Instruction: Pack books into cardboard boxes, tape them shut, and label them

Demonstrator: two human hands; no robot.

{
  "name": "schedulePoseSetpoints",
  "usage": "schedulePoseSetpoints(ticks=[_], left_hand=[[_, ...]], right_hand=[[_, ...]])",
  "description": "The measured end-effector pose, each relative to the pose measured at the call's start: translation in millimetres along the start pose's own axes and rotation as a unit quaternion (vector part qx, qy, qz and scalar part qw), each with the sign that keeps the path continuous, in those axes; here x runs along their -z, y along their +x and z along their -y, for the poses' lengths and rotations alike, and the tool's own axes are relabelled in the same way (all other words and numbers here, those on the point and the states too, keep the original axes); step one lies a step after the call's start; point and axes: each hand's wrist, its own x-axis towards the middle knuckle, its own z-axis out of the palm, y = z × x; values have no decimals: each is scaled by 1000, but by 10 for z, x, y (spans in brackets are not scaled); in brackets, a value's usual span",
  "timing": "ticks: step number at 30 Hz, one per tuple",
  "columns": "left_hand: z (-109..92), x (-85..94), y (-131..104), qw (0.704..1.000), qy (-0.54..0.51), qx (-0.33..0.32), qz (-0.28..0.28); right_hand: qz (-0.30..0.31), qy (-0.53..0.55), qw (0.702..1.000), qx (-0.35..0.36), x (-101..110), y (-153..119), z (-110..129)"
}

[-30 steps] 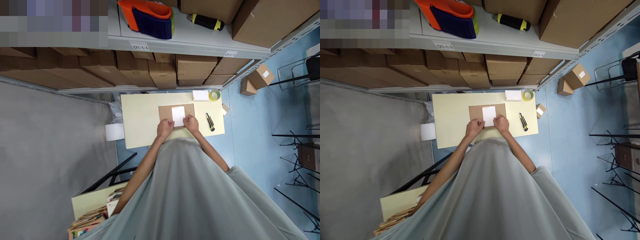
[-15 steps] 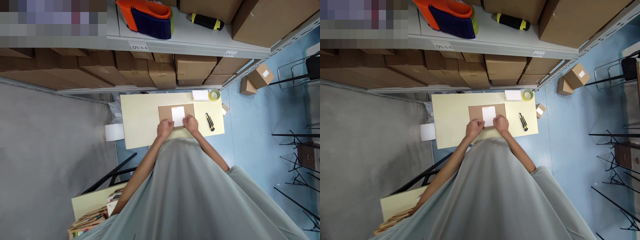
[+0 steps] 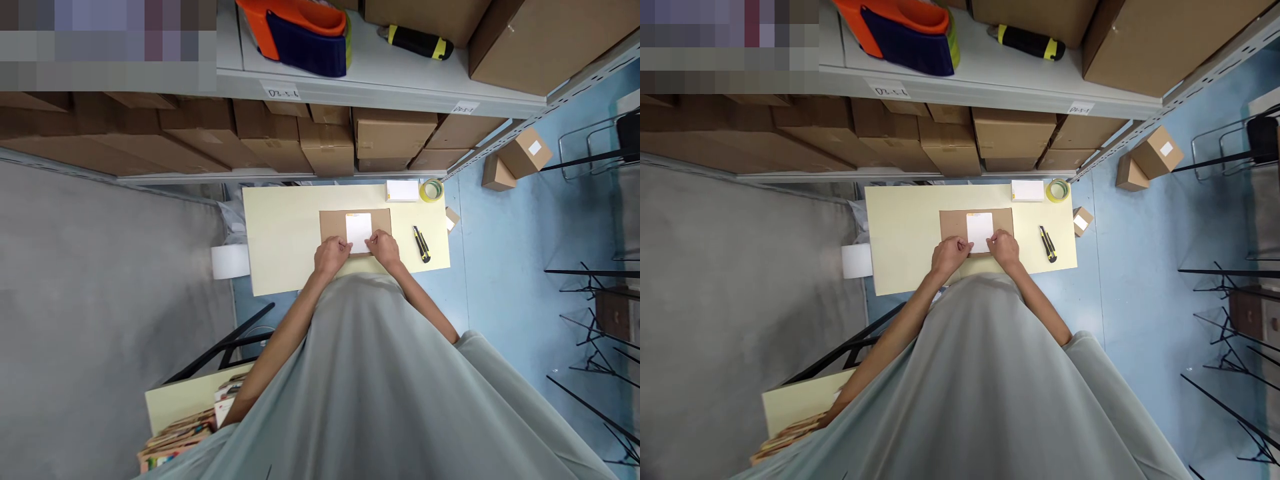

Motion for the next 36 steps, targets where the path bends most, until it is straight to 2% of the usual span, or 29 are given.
schedulePoseSetpoints(ticks=[8,15,19,24,27,31,36], left_hand=[[45,29,28,999,3,-22,29],[121,141,71,996,-23,-35,75],[77,207,82,996,5,-36,84],[-24,224,21,992,64,-101,50],[-54,242,80,982,110,-133,73],[-94,313,270,974,148,-115,126],[-132,349,344,971,162,-98,144]], right_hand=[[39,-57,998,-13,100,-98,-31],[77,-61,995,-18,191,-72,-67],[71,-75,995,-15,234,-45,-50],[46,-116,991,52,243,-71,5],[69,-137,985,82,242,-54,37],[91,-133,984,73,236,25,61],[99,-144,983,60,228,94,104]])
